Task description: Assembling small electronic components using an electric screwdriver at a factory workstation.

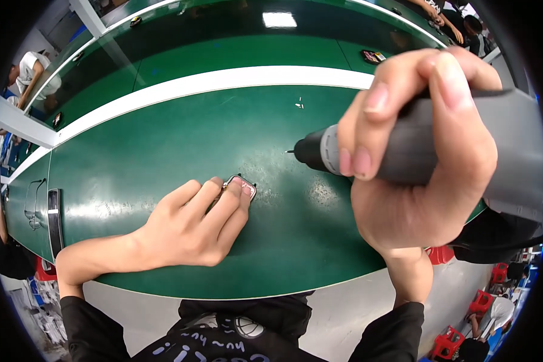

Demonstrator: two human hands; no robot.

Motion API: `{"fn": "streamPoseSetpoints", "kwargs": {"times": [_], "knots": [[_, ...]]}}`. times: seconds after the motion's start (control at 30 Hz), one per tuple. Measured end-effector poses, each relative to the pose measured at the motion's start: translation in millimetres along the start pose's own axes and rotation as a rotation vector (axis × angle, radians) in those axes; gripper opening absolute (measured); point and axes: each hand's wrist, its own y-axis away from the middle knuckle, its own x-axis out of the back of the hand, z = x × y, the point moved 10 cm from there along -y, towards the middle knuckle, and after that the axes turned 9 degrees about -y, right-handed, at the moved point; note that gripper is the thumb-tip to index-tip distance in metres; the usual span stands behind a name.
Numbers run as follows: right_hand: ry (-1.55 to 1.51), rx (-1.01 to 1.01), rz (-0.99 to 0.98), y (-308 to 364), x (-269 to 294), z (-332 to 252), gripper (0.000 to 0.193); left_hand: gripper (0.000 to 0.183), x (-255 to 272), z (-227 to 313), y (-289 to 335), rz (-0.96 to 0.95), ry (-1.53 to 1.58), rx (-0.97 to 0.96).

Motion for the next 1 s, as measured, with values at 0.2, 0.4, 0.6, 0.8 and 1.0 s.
{"fn": "streamPoseSetpoints", "kwargs": {"times": [0.2,0.4,0.6,0.8,1.0], "knots": [[-0.051,-0.056,-0.152,-7,-32,9,0.033,0.005,9,9,2,0.168,-0.085,-0.002],[-0.221,-0.115,-0.09,12,-20,32,0.034,0.006,10,13,3,0.152,-0.098,-0.024],[-0.209,-0.191,-0.437,8,-44,31,0.037,0.012,6,8,2,0.087,-0.024,0.002],[-0.252,-0.349,-0.105,8,-50,44,0.036,0.017,3,15,4,0.032,-0.064,-0.101],[-0.308,-0.34,-0.141,3,-57,51,0.034,0.02,1,17,0,-0.056,0.007,-0.128]]}}
